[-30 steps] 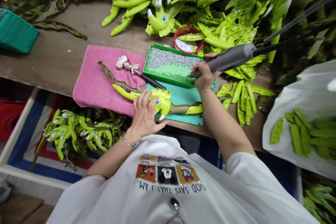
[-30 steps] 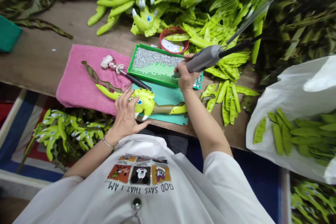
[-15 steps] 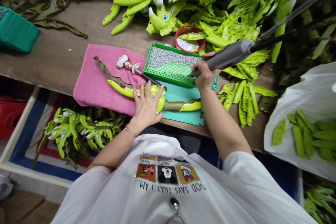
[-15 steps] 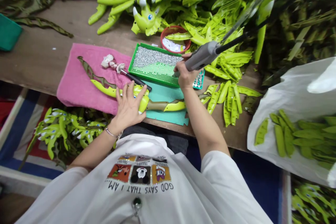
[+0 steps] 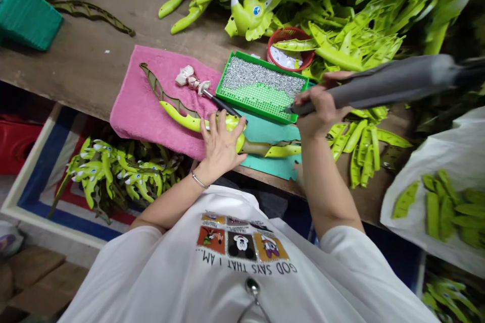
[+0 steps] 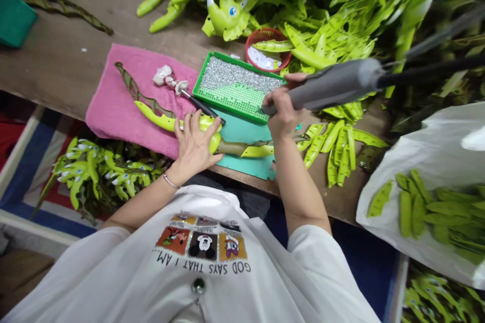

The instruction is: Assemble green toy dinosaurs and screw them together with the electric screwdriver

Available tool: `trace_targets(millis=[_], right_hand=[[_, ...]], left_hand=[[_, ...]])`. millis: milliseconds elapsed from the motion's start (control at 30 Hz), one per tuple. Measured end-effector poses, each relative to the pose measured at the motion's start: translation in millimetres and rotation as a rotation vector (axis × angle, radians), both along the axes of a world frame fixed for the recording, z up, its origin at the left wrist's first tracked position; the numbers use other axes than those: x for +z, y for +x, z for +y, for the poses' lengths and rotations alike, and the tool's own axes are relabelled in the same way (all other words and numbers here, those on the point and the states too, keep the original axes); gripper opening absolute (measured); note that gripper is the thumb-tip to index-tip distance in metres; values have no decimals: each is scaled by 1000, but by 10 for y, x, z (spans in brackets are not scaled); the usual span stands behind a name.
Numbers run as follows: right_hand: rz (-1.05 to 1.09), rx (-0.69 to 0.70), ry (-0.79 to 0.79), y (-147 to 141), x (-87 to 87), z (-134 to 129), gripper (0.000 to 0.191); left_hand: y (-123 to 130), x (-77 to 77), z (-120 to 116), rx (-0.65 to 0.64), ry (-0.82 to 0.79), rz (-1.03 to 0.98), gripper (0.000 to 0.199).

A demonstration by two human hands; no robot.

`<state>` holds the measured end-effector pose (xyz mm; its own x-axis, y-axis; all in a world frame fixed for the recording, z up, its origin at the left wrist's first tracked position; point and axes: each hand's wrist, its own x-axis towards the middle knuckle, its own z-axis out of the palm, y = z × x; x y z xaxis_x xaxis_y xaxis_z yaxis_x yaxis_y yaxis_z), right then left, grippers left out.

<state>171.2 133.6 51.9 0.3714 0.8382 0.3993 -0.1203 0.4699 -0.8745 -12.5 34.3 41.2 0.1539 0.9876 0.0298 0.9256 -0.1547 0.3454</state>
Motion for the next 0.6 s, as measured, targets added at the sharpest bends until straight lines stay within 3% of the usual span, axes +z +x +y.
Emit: trace_targets(millis=[100,233,300,400,600], right_hand=[[-44,174,-3,-126,165,-441,29],[-121,424,-14,-310,163,-845,13],[-76,468,17,-385,101,-909,9],[-8,491,8,-455,3,-918,23],[-101,528,-91,-449,-158,-919,22]], left_hand=[[7,-2,-2,10,-16,10,98],[13,-1,-2,14,-26,-7,95],[14,-2,-4,15,-22,-17,94],[15,-4,-7,16,-22,-27,91],[14,-56,-22,16,11,-38,84]])
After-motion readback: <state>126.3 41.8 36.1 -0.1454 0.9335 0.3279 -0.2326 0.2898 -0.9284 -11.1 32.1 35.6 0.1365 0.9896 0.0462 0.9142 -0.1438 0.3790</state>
